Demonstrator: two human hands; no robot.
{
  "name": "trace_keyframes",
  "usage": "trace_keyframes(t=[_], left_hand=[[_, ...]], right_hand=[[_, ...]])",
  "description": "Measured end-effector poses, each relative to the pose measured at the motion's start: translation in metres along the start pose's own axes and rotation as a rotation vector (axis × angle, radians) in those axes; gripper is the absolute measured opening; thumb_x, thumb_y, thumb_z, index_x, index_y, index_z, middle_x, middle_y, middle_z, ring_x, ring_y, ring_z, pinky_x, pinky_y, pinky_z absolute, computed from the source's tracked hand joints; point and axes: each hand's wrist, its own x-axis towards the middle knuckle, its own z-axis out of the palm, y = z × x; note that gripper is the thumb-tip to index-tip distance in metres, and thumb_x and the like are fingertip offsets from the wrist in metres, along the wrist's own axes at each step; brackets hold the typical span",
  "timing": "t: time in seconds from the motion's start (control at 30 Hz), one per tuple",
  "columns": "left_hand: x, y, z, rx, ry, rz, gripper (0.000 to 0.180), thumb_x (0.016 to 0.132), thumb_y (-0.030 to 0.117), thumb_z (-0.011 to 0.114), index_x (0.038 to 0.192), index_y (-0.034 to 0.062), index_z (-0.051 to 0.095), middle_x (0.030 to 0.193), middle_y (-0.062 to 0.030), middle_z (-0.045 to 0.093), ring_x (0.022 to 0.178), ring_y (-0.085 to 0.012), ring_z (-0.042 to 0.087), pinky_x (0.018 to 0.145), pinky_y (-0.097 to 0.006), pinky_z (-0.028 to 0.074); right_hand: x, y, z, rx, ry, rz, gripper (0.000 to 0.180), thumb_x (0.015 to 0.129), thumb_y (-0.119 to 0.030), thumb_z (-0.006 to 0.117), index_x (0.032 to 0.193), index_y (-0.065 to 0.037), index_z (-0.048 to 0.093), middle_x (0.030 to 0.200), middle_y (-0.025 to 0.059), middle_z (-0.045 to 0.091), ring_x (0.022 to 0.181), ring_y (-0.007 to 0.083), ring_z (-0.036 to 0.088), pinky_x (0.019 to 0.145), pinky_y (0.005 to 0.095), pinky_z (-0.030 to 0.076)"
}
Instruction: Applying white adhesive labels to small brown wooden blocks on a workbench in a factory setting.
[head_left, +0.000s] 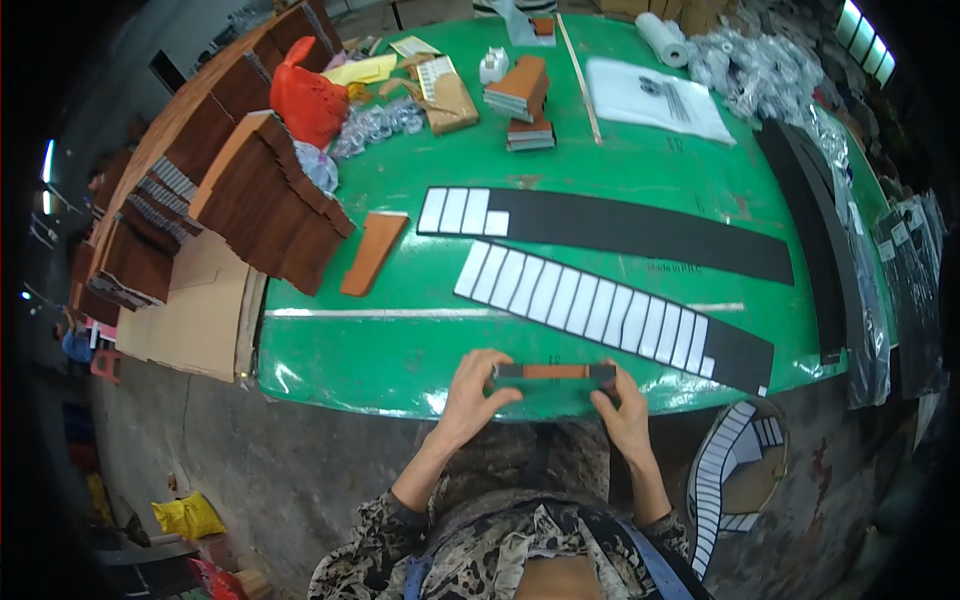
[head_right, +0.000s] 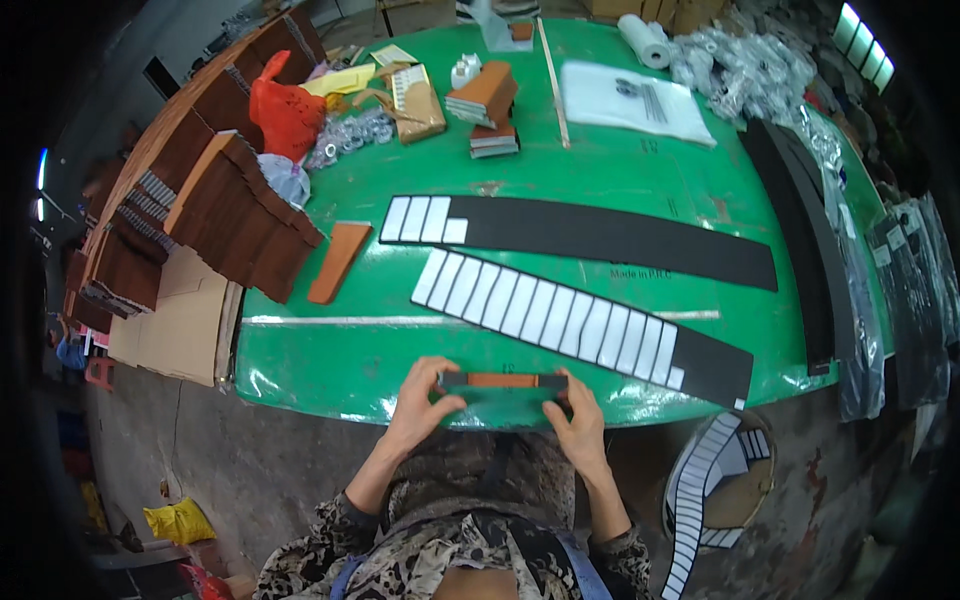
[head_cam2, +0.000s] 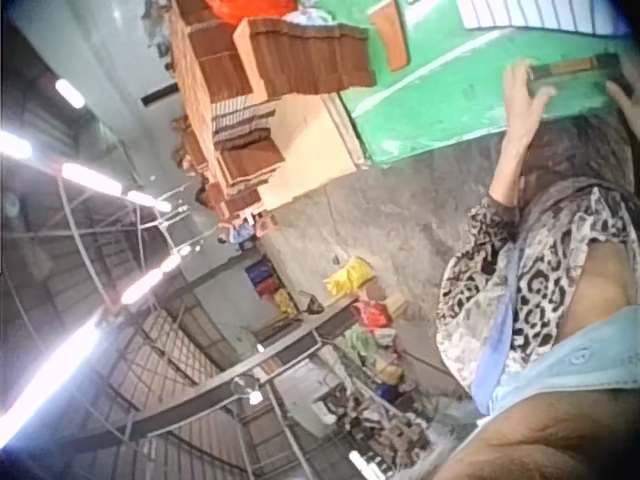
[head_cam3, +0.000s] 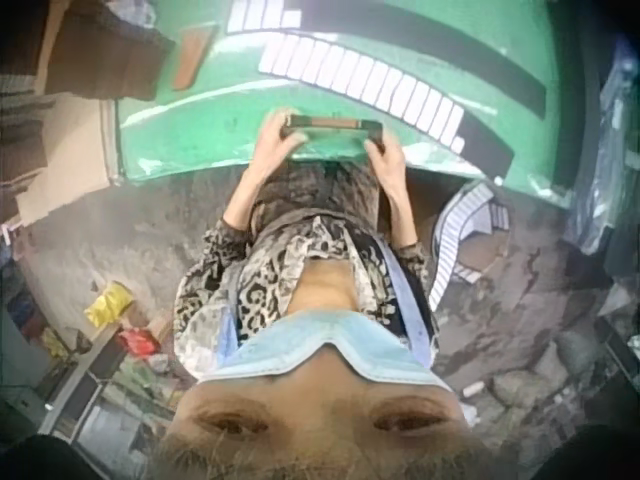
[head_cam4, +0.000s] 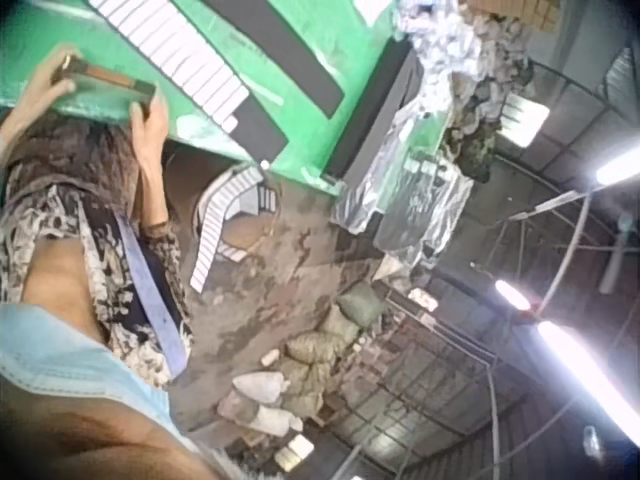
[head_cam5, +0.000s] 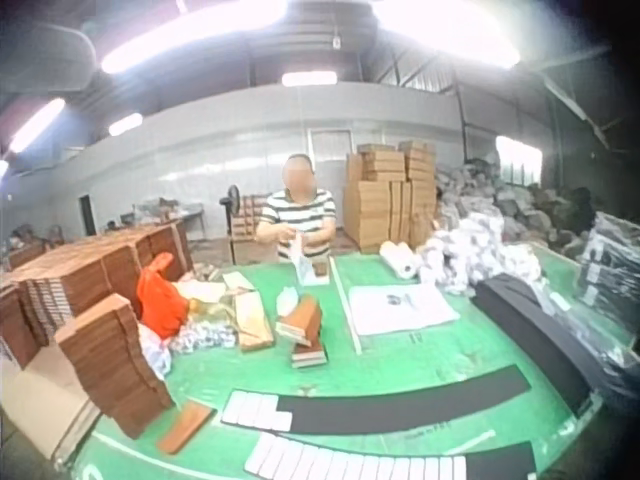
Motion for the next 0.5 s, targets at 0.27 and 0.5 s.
trace_keyframes(t=[0.27, 0.5], left_hand=[[-0.006, -0.015, -0.033, -0.749, 0.072, -0.435, 0.028, 0.083, 0.007, 0.064, 0.109, -0.0008, 0.056, 0.092, -0.0060, 0.060, 0.079, -0.0122, 0.058, 0.066, -0.025, 0.048], [0.071, 0.027, -0.020, -1.181, 0.237, -0.522, 0.017, 0.089, 0.013, 0.059, 0.102, 0.0032, 0.054, 0.089, -0.0036, 0.058, 0.071, -0.0106, 0.057, 0.065, -0.026, 0.051]], right_hand=[[0.053, -0.071, 0.002, 0.714, 0.037, 0.151, 0.040, 0.086, -0.005, 0.059, 0.123, 0.003, 0.047, 0.106, 0.0085, 0.057, 0.098, 0.0159, 0.054, 0.085, 0.0310, 0.046], [0.134, -0.128, 0.036, 0.749, -0.247, 0.145, 0.043, 0.087, -0.010, 0.060, 0.125, 0.003, 0.043, 0.112, 0.0076, 0.056, 0.101, 0.0146, 0.054, 0.087, 0.0294, 0.044]])
